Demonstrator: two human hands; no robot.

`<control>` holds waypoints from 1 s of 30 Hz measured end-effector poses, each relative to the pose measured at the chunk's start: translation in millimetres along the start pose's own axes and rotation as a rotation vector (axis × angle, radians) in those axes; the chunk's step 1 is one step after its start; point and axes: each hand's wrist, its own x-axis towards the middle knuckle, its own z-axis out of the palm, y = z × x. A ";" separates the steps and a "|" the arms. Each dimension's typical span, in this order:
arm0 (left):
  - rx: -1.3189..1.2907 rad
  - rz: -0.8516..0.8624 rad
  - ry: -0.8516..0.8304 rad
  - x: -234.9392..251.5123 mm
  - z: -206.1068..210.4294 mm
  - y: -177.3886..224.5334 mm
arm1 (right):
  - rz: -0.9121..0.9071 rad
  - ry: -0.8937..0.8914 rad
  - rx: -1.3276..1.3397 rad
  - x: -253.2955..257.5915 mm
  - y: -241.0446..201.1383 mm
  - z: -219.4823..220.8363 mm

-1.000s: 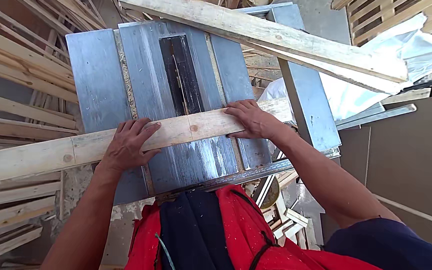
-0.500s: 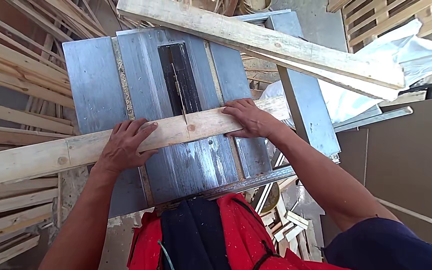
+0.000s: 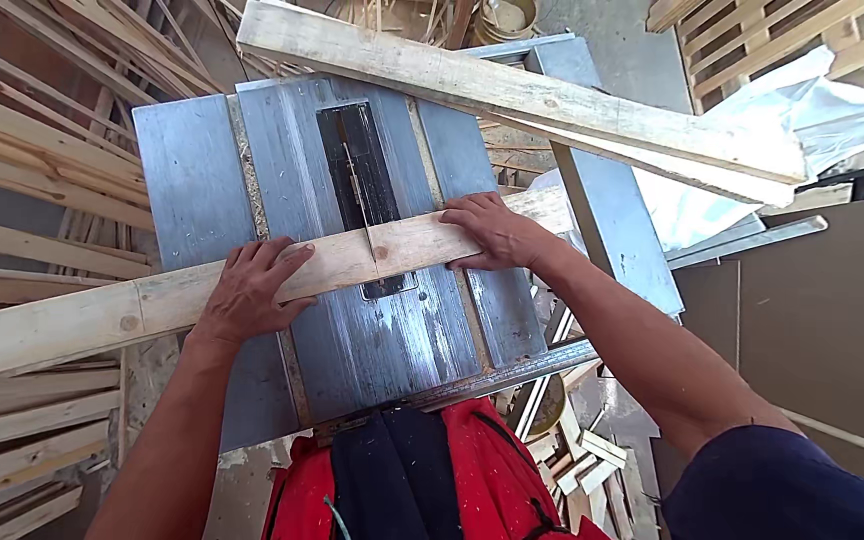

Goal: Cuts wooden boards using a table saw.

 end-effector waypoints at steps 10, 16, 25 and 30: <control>0.044 -0.139 0.066 29.1 -4.3 -31.1 | 0.107 0.089 -0.003 29.9 22.2 -7.8; 0.055 -0.350 0.127 4.6 -7.6 -21.8 | 0.257 0.129 0.022 24.7 33.1 -16.7; -0.036 -0.086 0.038 -89.1 29.3 120.4 | 0.323 0.340 0.072 -110.2 -33.0 -13.0; -0.150 -0.353 0.053 -42.1 3.7 176.6 | 0.270 0.389 0.003 -132.4 -98.8 -49.2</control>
